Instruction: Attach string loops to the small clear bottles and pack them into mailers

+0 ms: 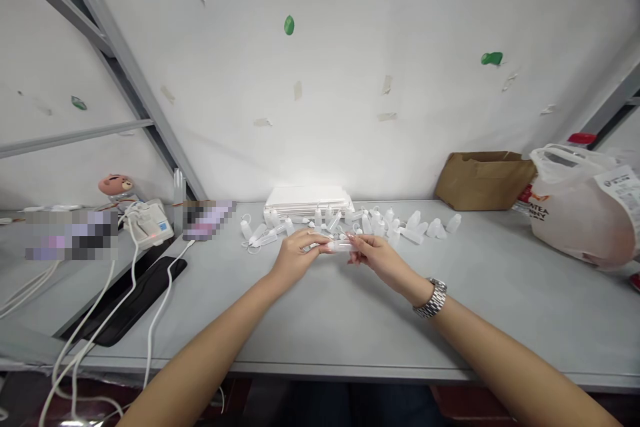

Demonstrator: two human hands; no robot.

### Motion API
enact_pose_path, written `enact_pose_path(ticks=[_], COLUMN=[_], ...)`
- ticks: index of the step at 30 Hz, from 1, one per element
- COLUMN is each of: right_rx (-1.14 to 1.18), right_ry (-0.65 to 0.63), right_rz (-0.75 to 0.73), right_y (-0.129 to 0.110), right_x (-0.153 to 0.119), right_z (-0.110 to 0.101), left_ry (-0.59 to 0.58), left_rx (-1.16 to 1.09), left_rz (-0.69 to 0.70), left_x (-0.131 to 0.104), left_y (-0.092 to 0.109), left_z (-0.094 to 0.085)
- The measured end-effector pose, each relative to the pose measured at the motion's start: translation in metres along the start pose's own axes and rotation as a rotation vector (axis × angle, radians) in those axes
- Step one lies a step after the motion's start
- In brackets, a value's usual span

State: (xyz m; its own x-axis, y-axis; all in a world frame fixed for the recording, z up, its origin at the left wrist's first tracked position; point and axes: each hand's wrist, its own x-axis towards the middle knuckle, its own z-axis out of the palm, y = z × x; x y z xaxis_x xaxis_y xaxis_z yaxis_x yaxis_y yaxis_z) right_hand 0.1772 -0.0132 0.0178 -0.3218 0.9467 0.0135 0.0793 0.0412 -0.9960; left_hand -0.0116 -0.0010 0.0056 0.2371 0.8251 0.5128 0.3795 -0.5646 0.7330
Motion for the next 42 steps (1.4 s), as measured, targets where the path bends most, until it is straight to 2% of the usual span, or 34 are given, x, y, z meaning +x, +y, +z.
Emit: enact_pose_path(ticks=[3,6,9,14,21,24,26,30,32,36,42], right_rx=[-0.039,-0.051,-0.127,-0.169,-0.256,-0.344,-0.407,-0.483,-0.521,-0.572,-0.484], right_ry=[0.055,0.072,0.079,-0.004,0.091,0.155,0.194,0.217,0.202,0.176,0.154], right_rz=[-0.068,-0.129,-0.125,-0.031,-0.209,-0.278,-0.326,-0.386,-0.415,-0.445,-0.261], right_y=[0.0,-0.001,-0.002,-0.003,0.001,-0.001,-0.002,0.0,0.002,0.002,-0.002], right_x=[-0.001,-0.003,-0.004,-0.004,-0.005,-0.008,-0.01,-0.01,-0.01,-0.011,-0.014], right_z=[0.002,0.003,0.003,0.003,0.0,0.001,0.001,0.002,0.002,0.003,0.007], left_ry=[0.047,0.089,0.085,0.072,0.102,0.071,0.006,-0.201,-0.249,-0.252,-0.208], left_rx=[-0.071,-0.126,-0.158,-0.146,-0.206,-0.273,-0.288,-0.246,-0.247,-0.219,-0.086], left_rz=[-0.136,-0.195,-0.173,-0.083,-0.18,-0.275,-0.317,-0.294,-0.279,-0.256,-0.175], left_x=[0.0,0.001,0.0,-0.001,0.002,0.004,0.005,0.006,0.006,0.004,0.002], left_y=[0.002,0.003,0.004,0.006,0.004,0.003,0.004,0.008,0.01,0.01,0.013], left_z=[0.004,0.005,0.004,0.002,0.002,0.0,-0.002,-0.003,-0.003,-0.001,-0.002])
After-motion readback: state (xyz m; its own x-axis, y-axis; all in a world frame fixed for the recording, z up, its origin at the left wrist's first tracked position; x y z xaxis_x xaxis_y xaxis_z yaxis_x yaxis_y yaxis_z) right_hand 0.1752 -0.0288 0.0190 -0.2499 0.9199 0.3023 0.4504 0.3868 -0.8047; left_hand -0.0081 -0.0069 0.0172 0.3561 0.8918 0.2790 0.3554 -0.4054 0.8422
